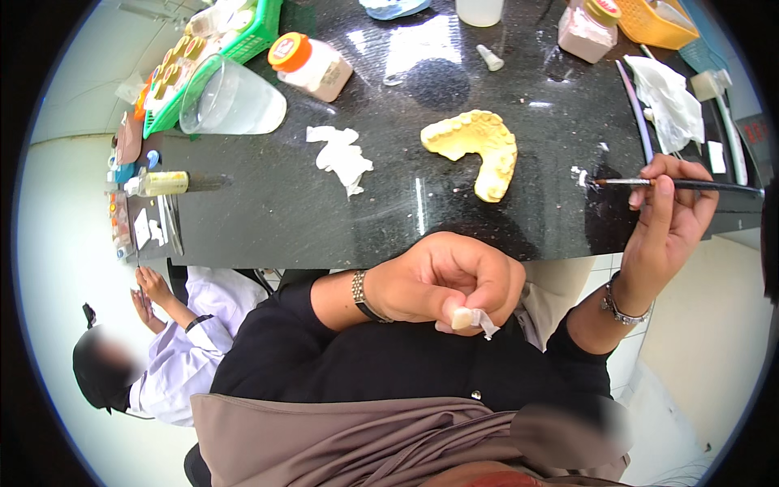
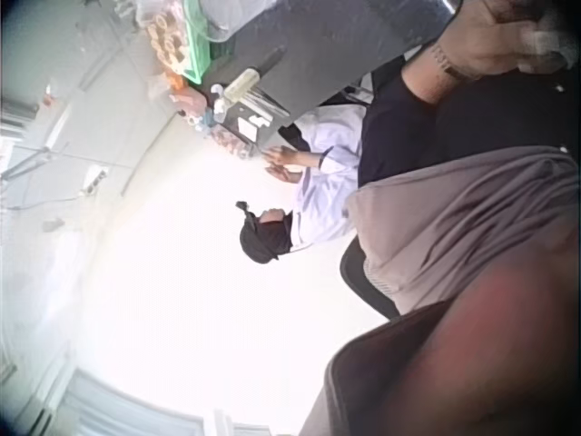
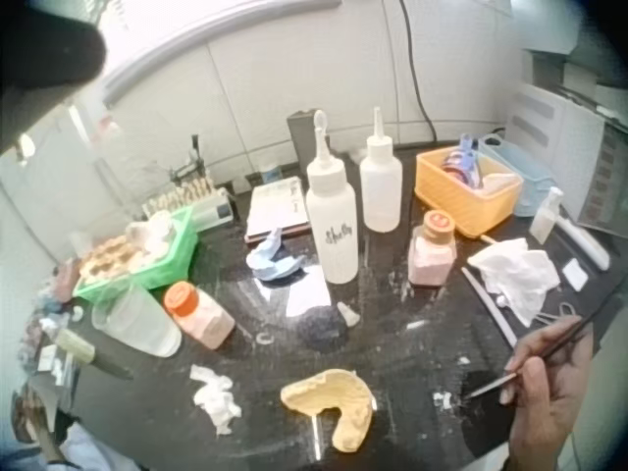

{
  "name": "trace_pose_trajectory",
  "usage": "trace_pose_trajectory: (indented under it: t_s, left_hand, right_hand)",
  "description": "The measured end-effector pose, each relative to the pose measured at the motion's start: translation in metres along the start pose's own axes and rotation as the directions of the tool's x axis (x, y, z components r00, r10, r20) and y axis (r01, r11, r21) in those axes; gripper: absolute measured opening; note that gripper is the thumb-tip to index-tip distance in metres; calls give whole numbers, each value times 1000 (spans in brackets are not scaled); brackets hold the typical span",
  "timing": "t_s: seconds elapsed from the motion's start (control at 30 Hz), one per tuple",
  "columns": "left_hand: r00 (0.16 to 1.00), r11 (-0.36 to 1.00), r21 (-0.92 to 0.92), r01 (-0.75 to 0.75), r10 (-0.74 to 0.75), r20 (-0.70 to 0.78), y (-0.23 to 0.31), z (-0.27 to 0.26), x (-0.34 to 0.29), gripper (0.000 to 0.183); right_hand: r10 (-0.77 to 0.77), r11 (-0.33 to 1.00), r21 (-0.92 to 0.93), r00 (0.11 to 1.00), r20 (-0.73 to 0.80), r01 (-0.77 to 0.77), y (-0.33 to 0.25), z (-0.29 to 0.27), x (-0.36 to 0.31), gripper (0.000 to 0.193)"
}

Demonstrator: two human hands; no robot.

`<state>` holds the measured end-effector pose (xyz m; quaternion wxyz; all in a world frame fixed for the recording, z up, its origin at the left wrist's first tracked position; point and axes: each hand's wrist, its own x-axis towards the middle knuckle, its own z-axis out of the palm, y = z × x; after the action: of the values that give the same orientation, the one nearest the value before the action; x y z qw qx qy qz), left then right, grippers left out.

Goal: The person uses a metal tool to scrape and shape a yellow dental cast held in their left hand. They then switch to a small brush to apply a white substance to a small, separate white object, repeatedly dipping the brush into a container on the table. The person works at a cluttered workbench with various dental tools and materials visible.

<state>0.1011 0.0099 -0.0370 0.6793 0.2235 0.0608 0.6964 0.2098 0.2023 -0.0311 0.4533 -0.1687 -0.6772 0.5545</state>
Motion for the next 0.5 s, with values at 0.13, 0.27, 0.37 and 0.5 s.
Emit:
trace_pose_trajectory:
  t_s: [0.13,0.27,0.37,0.5]
  left_hand:
    - [1000,999,16,-29,29,5,0,0,-1,27]
    - [1000,1000,20,-3,3,-16,2,1,-4,27]
    - [1000,1000,26,4,-4,-19,4,2,-1,27]
    - [999,1000,-5,-31,31,10,2,-1,3,28]
  right_hand:
    - [-12,1000,-12,1000,13,12,2,0,-1,24]
    - [-35,999,4,999,16,35,4,-2,0,24]
    - [-57,998,7,998,-13,57,4,-4,-1,24]
    - [-88,995,58,996,16,87,4,-6,-1,24]
